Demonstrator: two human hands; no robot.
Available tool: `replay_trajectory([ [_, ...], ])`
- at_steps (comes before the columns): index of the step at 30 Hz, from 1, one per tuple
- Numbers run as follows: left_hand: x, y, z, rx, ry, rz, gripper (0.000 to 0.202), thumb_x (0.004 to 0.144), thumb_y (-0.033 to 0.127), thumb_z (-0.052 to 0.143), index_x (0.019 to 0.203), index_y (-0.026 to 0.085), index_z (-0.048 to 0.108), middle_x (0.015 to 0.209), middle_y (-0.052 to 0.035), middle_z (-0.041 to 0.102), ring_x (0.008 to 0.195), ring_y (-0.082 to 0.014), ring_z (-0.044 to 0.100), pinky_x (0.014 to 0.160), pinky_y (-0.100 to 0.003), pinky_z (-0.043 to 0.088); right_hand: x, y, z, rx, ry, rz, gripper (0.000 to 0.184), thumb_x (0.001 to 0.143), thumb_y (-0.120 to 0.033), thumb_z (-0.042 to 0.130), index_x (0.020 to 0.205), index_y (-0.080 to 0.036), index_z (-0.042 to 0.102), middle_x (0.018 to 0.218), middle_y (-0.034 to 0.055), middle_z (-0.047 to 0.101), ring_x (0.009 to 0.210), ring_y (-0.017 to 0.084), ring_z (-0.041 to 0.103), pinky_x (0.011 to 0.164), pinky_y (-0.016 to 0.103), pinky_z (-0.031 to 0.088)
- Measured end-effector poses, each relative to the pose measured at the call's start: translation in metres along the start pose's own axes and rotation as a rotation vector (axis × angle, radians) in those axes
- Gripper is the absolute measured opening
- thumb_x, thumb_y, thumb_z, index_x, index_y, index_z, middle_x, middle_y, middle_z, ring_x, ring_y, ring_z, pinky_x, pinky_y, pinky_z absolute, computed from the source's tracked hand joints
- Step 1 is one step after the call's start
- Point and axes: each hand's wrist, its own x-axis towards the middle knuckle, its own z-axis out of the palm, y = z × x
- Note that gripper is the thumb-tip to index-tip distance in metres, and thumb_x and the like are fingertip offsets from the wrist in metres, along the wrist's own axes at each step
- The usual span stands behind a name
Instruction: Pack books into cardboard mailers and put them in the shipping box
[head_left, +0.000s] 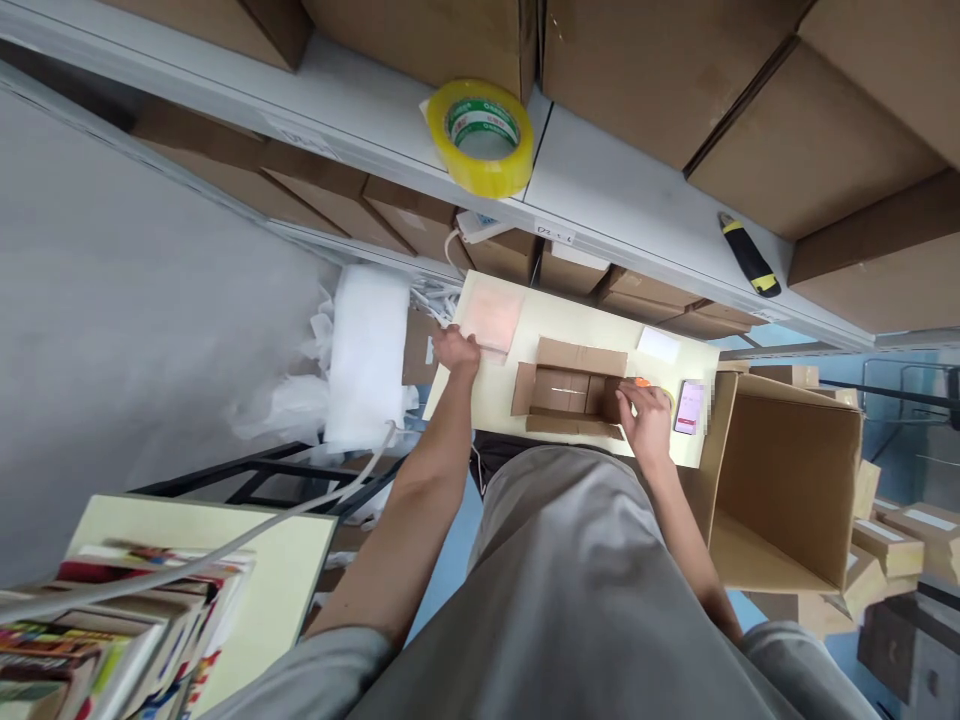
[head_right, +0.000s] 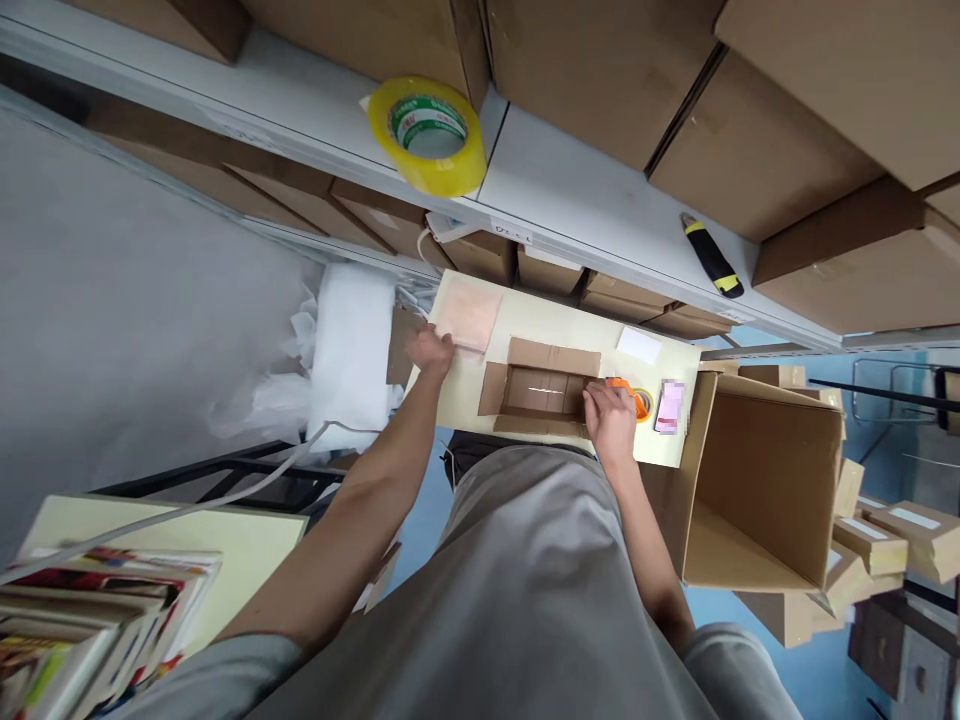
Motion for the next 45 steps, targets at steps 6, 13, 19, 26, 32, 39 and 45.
replay_trajectory([
  [6,0.004,-0.003,-0.01,0.076,-0.041,0.003,0.017,0.085,0.02,0.08,0.095,0.019,0.066,0.114,-0.0184,0.074,0.124,-0.0436,0.07,0.116,-0.058,0.052,-0.012,0.004,0.007,0.06,0.014,0.033,0.034,0.116,-0.036,0.057,0.113,-0.022,0.087,0.116,0.0106,0.089,0.101,0.032,0.075,0.102,0.051,0.057],
  [13,-0.038,0.012,-0.032,0.014,0.043,0.186,0.013,0.099,0.022,0.068,0.112,0.021,0.064,0.123,-0.0102,0.08,0.118,-0.0266,0.077,0.113,-0.04,0.056,0.006,-0.01,0.013,0.224,-0.035,0.01,0.033,0.114,-0.035,0.058,0.11,-0.021,0.088,0.119,0.0122,0.089,0.105,0.032,0.079,0.103,0.051,0.061],
  [19,-0.119,0.039,-0.084,-0.318,0.209,0.633,0.007,0.104,0.022,0.058,0.11,0.024,0.059,0.124,-0.0099,0.084,0.124,-0.0222,0.081,0.108,-0.036,0.064,0.03,-0.029,0.009,0.555,-0.099,0.071,0.026,0.108,-0.041,0.069,0.113,-0.025,0.088,0.118,0.0101,0.089,0.109,0.029,0.081,0.104,0.047,0.064],
  [26,-0.209,0.049,-0.095,-0.243,0.147,1.04,0.012,0.108,0.023,0.057,0.101,0.026,0.066,0.117,-0.0069,0.088,0.116,-0.0239,0.085,0.108,-0.041,0.067,0.055,-0.027,0.006,0.963,-0.089,0.159,0.054,0.093,-0.053,0.082,0.136,-0.02,0.075,0.124,0.0105,0.085,0.11,0.027,0.079,0.095,0.039,0.067],
  [32,-0.225,0.053,-0.09,-0.105,0.029,1.147,0.021,0.107,0.015,0.054,0.105,0.026,0.072,0.122,-0.0057,0.088,0.116,-0.0239,0.083,0.105,-0.041,0.064,0.026,-0.003,-0.028,0.608,0.14,0.192,0.083,0.099,-0.051,0.074,0.171,-0.024,0.043,0.165,0.0205,0.061,0.14,0.037,0.067,0.109,0.057,0.064],
  [39,-0.224,0.068,-0.101,0.082,-0.175,1.161,0.025,0.107,0.018,0.053,0.115,0.026,0.076,0.123,-0.0061,0.086,0.112,-0.0267,0.081,0.102,-0.041,0.06,-0.001,-0.012,-0.06,0.239,0.05,-0.297,0.032,0.118,-0.032,0.05,0.14,-0.03,0.072,0.141,0.0109,0.078,0.139,0.033,0.069,0.119,0.055,0.055],
  [45,-0.217,0.074,-0.091,0.045,-0.335,1.027,0.022,0.106,0.036,0.063,0.12,0.026,0.077,0.116,-0.0039,0.086,0.102,-0.0249,0.08,0.094,-0.032,0.059,0.02,0.004,-0.041,0.308,0.02,-0.144,0.043,0.121,-0.047,0.039,0.13,-0.025,0.074,0.125,0.0119,0.082,0.113,0.028,0.077,0.096,0.038,0.06],
])
